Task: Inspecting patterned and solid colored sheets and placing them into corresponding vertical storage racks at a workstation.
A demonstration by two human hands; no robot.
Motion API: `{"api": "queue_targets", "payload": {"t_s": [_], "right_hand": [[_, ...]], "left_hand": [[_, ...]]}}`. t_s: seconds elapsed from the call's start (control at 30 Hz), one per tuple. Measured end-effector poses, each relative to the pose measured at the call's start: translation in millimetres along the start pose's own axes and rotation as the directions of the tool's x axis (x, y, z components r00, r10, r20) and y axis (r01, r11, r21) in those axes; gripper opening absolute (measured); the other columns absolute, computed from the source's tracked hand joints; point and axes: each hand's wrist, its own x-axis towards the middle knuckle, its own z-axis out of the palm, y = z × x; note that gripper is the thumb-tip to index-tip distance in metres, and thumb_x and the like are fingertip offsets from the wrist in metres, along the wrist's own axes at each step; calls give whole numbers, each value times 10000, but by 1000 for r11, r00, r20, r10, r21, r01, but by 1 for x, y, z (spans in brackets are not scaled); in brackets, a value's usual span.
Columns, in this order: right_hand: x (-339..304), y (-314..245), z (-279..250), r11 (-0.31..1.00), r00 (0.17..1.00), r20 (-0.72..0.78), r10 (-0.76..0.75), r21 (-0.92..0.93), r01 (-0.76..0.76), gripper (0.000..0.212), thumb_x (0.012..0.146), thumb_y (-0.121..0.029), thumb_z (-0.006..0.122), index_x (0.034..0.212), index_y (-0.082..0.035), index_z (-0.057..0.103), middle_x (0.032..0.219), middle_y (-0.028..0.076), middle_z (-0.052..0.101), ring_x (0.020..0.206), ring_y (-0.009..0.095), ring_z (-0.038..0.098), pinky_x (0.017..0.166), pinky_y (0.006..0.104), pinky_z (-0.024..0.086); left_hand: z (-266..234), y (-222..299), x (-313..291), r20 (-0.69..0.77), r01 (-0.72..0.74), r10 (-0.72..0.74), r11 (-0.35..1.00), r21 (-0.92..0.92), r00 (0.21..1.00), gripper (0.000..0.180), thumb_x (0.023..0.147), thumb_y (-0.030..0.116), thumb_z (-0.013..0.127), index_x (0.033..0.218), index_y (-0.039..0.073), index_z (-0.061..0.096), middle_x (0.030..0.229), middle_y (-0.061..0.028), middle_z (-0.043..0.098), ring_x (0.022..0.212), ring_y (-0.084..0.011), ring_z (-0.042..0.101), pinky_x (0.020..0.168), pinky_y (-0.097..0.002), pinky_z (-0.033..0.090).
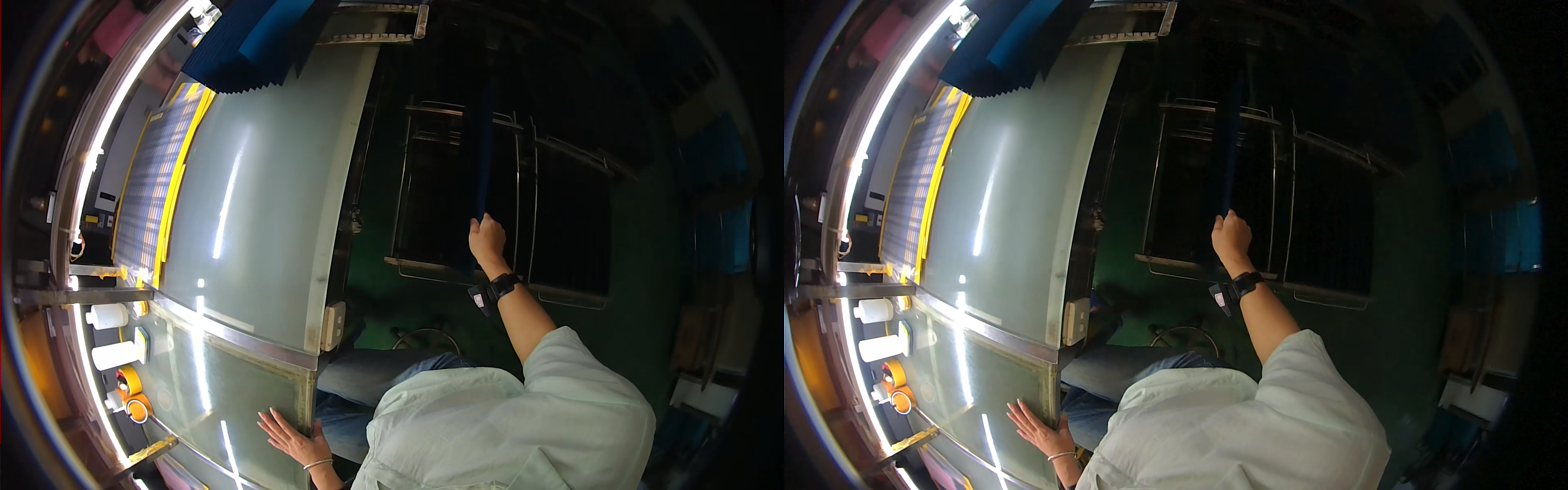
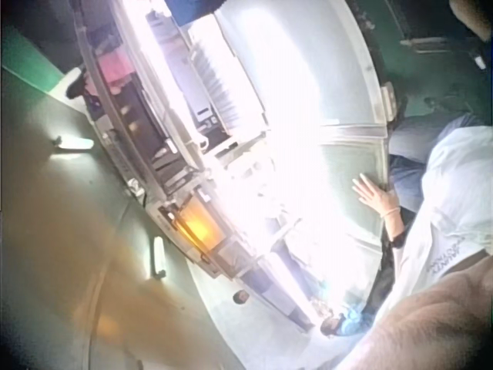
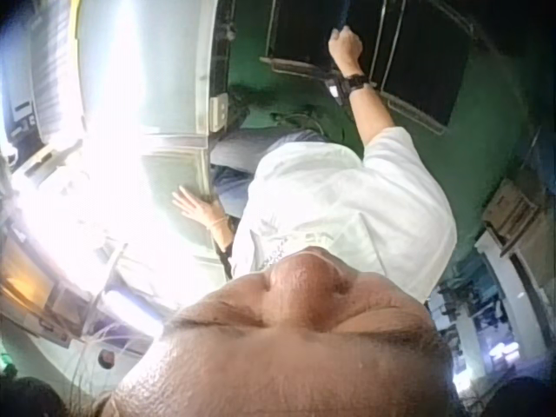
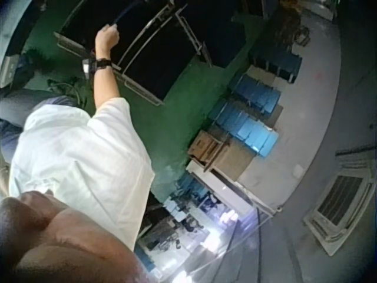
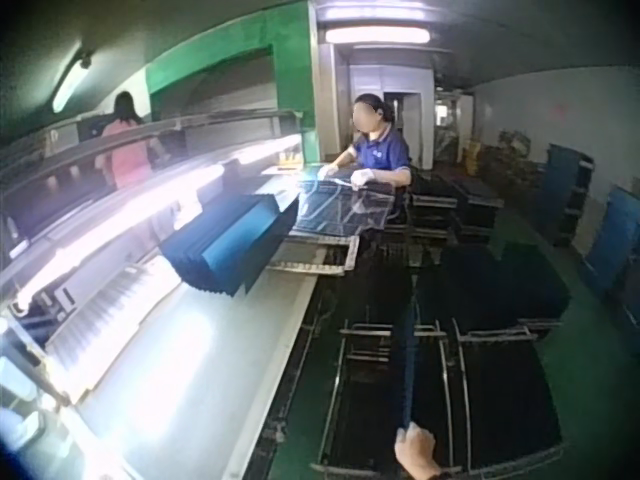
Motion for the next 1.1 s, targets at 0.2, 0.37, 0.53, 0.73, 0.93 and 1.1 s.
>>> {"api": "queue_targets", "payload": {"t_s": [0.2, 0.37, 0.53, 0.73, 0.93, 1.1], "right_hand": [[7, -4, 0, 999, 999, 42, -12, -45, 14, 270, 853, -206, 542, 949, 37, 611, 818, 229, 646, 803, 377, 633, 724, 447, 509], [8, -8, -1, 998, 998, 43, -45, -47, 47, 254, 849, -198, 545, 932, 34, 611, 822, 227, 647, 801, 378, 634, 725, 449, 509], [11, -15, -3, 998, 998, 52, -42, -43, 44, 239, 846, -189, 549, 920, 29, 610, 826, 227, 648, 816, 380, 634, 727, 446, 511], [30, -16, 7, 997, 994, 105, -4, -78, 12, 210, 841, -165, 555, 925, 18, 616, 865, 221, 650, 840, 374, 634, 732, 440, 514], [51, -18, 34, 949, 787, 604, 126, -305, 82, 404, 912, -362, 397, 1025, -57, 637, 1065, 177, 626, 1005, 346, 594, 857, 428, 473], [43, -33, 27, 973, 918, 388, -81, -170, 158, 329, 896, -306, 459, 991, -57, 652, 1008, 168, 642, 981, 364, 590, 823, 436, 480]], "left_hand": [[-1, -1, 0, -10, -14, 14, 1000, -2, 1000, 1075, 532, 179, 788, 1433, 115, 205, 1506, -113, 165, 1390, -342, 119, 1078, -563, 141], [-1, 0, 0, -12, -4, 4, 1000, -15, 1000, 1074, 523, 177, 784, 1429, 104, 213, 1504, -118, 170, 1390, -343, 119, 1077, -567, 138], [-2, 0, 0, 10, 12, -12, 1000, -10, 1000, 1088, 530, 161, 786, 1442, 133, 193, 1508, -96, 166, 1394, -332, 107, 1073, -571, 147], [-5, 4, 0, 10, 22, -21, 999, -29, 1000, 1056, 535, 172, 775, 1430, 110, 219, 1503, -114, 177, 1390, -344, 119, 1078, -562, 137], [-6, 1, -1, -10, 0, 0, 999, -48, 1000, 1044, 533, 170, 778, 1425, 115, 239, 1500, -120, 183, 1386, -355, 123, 1077, -564, 137], [-15, 0, 0, 2, -10, 10, 991, -136, 1000, 1016, 548, 160, 773, 1421, 123, 254, 1498, -125, 183, 1385, -366, 115, 1072, -572, 144]]}}
